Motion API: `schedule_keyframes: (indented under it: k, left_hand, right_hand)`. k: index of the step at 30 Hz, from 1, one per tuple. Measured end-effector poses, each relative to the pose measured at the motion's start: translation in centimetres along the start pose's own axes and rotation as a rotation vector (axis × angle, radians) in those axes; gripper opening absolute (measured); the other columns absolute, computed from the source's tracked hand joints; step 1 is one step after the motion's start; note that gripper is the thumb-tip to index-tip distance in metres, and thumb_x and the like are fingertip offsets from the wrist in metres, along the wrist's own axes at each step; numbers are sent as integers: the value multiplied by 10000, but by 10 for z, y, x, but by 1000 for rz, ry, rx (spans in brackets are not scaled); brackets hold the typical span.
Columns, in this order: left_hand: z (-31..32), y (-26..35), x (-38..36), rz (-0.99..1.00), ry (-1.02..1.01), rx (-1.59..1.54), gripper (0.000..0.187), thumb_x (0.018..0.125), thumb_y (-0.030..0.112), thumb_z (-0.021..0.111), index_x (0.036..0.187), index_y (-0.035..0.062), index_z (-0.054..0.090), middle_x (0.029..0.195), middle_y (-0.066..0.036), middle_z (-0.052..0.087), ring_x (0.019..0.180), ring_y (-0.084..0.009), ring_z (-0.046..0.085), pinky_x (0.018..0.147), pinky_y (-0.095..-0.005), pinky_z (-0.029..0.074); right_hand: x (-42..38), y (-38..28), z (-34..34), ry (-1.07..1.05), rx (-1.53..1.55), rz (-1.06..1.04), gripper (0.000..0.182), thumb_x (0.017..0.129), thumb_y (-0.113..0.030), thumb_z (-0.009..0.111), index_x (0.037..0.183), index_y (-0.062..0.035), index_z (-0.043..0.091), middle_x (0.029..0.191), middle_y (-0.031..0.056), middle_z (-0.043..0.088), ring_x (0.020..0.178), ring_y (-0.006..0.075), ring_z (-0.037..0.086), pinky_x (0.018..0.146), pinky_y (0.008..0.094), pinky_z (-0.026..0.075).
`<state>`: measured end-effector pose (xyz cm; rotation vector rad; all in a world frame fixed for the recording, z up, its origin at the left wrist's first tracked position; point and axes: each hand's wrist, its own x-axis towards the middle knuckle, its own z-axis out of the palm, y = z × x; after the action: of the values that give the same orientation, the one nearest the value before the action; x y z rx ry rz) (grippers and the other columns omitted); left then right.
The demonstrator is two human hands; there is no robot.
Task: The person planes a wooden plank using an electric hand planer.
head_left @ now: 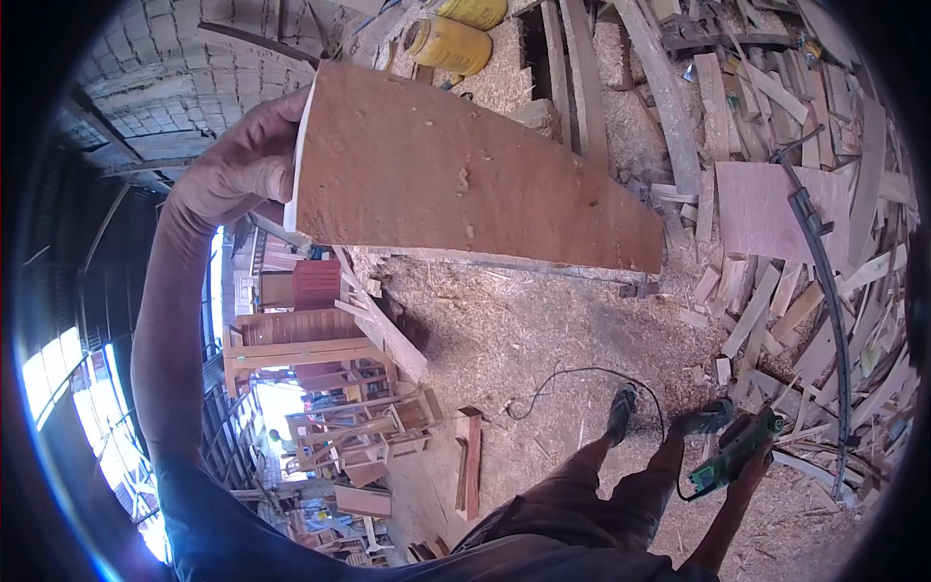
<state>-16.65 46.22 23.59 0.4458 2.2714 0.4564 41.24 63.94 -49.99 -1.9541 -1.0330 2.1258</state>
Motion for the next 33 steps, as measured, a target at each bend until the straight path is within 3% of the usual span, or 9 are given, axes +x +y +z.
schedule_keyframes:
  k: [5, 8, 11, 15, 19, 22, 26, 29, 33]
  left_hand:
    - [5, -8, -5, 97, 24, 88, 1059, 771, 541, 969, 1600, 43, 539, 1475, -99, 687, 1351, -213, 653, 1160, -389, 506]
    - [8, -21, -18, 218, 162, 276, 1055, 874, 649, 847, 1650, 44, 468, 1531, -152, 629, 1400, -253, 615, 1188, -394, 479]
    - [10, -68, -41, 250, 557, 616, 1029, 968, 754, 658, 1638, -3, 465, 1524, -240, 612, 1414, -321, 603, 1224, -411, 440]
    - [11, -180, -68, 1, 887, 340, 925, 1080, 709, 486, 1650, -18, 441, 1620, -279, 515, 1480, -347, 541, 1260, -450, 396]
    - [39, -276, -38, 168, 1165, -78, 878, 1175, 631, 301, 1738, -32, 180, 1800, -243, 213, 1671, -315, 226, 1357, -419, 168]
    - [41, -304, -8, 413, 1309, 30, 920, 1159, 665, 277, 1711, -71, 234, 1773, -284, 257, 1659, -364, 242, 1347, -449, 208]
    - [42, -349, -4, 304, 1483, 312, 879, 1170, 596, 378, 1733, -45, 164, 1811, -260, 175, 1685, -377, 161, 1353, -468, 164]
    - [-7, -435, -16, 219, 1498, 375, 836, 1171, 554, 427, 1718, -43, 219, 1774, -296, 233, 1666, -415, 200, 1349, -481, 175]
    - [-74, -523, -31, 246, 1440, 330, 778, 1174, 525, 455, 1692, -37, 305, 1729, -296, 328, 1622, -422, 310, 1326, -475, 245]
  right_hand:
    - [6, 2, 0, -45, -15, 36, 749, 1100, -604, 606, 1582, -36, 528, 1460, 143, 629, 1270, 291, 624, 1092, 424, 506]
    - [-1, -5, 7, -92, -28, -50, 748, 1098, -605, 608, 1586, -43, 531, 1444, 138, 639, 1257, 281, 630, 1079, 422, 517]
    - [-6, -12, 14, -79, -1, -42, 727, 1105, -591, 603, 1582, -46, 538, 1439, 131, 643, 1251, 271, 633, 1056, 423, 530]
    - [-19, -17, 22, -125, 30, -107, 699, 1117, -576, 588, 1584, -58, 538, 1471, 135, 621, 1259, 278, 635, 1048, 436, 537]
    - [-22, -21, 24, -103, 45, -116, 700, 1123, -572, 577, 1595, -58, 525, 1526, 147, 592, 1303, 300, 627, 1070, 457, 533]
    - [-38, -19, 34, -117, 72, -140, 705, 1125, -561, 578, 1606, -50, 512, 1536, 155, 595, 1332, 310, 619, 1096, 463, 527]
    - [-47, 2, 46, -171, 53, -137, 688, 1132, -539, 575, 1607, -45, 513, 1515, 166, 616, 1324, 308, 628, 1109, 465, 530]
    - [-26, 45, 52, -163, -6, -254, 681, 1121, -578, 573, 1580, -75, 550, 1470, 143, 638, 1311, 304, 642, 1107, 443, 533]
    - [-82, 47, 113, -267, 23, -72, 646, 1133, -567, 548, 1535, -64, 584, 1386, 122, 676, 1232, 274, 676, 1041, 427, 565]
